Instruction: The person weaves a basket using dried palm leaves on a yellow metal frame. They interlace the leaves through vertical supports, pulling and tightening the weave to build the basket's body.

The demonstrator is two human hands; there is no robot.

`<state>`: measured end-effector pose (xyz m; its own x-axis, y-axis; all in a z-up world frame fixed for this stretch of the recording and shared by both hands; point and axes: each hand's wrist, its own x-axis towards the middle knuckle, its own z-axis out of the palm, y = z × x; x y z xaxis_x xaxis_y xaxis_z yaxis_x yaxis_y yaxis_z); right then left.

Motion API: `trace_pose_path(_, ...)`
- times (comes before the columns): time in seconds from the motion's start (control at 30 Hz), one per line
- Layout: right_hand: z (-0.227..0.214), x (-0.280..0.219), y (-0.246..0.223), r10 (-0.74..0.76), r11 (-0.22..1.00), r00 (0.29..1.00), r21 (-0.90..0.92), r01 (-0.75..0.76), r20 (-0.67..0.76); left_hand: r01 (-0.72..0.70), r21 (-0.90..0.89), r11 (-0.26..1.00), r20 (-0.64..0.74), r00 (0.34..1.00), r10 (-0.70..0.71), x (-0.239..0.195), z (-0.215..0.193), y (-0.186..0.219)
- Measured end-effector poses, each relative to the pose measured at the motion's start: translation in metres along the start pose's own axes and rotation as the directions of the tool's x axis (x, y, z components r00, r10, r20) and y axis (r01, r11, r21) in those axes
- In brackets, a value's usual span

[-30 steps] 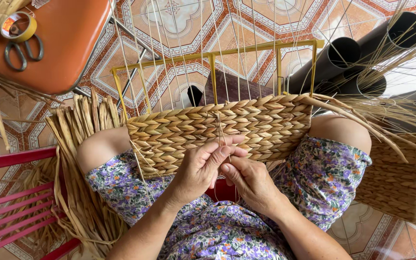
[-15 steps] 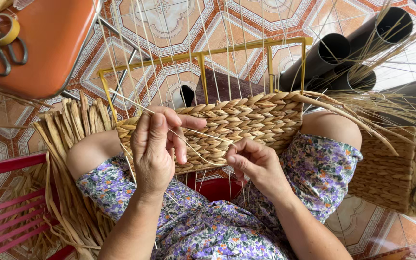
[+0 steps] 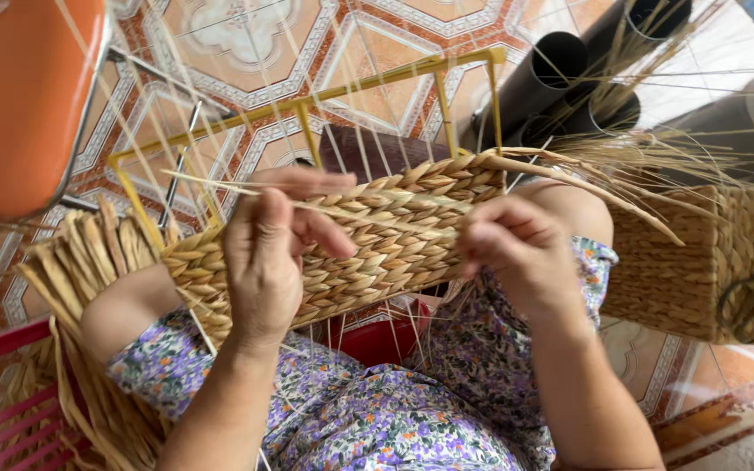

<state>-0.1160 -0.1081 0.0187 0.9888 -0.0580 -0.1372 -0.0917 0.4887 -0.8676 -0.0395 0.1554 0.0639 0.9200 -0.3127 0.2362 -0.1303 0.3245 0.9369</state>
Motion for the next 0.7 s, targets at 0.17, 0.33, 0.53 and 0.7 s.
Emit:
trace_pose_path(0.17, -0.117, -0.031, -0.067, -0.414, 0.902, 0.874, -0.245, 0.357, -0.253, 0.021, 0.519, 0.855, 0.265, 0.947, -0.184, 0.044, 0.033, -0.013)
trace_pose_path(0.33, -0.274, -0.071, -0.099, -0.435, 0.843, 0.876, -0.434, 0.317, -0.206, -0.283, 0.773, 0.568, 0.429, 0.892, -0.140, 0.088, 0.087, -0.060)
trace_pose_path(0.53, -0.383, -0.098, -0.077, -0.152, 0.378, 0.722, -0.714, -0.589, -0.675, -0.333, 0.935, 0.123, 0.351, 0.813, -0.465, 0.136, 0.151, -0.129)
trace_pose_path(0.7, -0.336, -0.074, -0.092, -0.098, 0.459, 0.760, -0.707, -0.538, -0.642, -0.290, 0.952, 0.102, 0.303, 0.831, -0.466, 0.146, 0.157, -0.149)
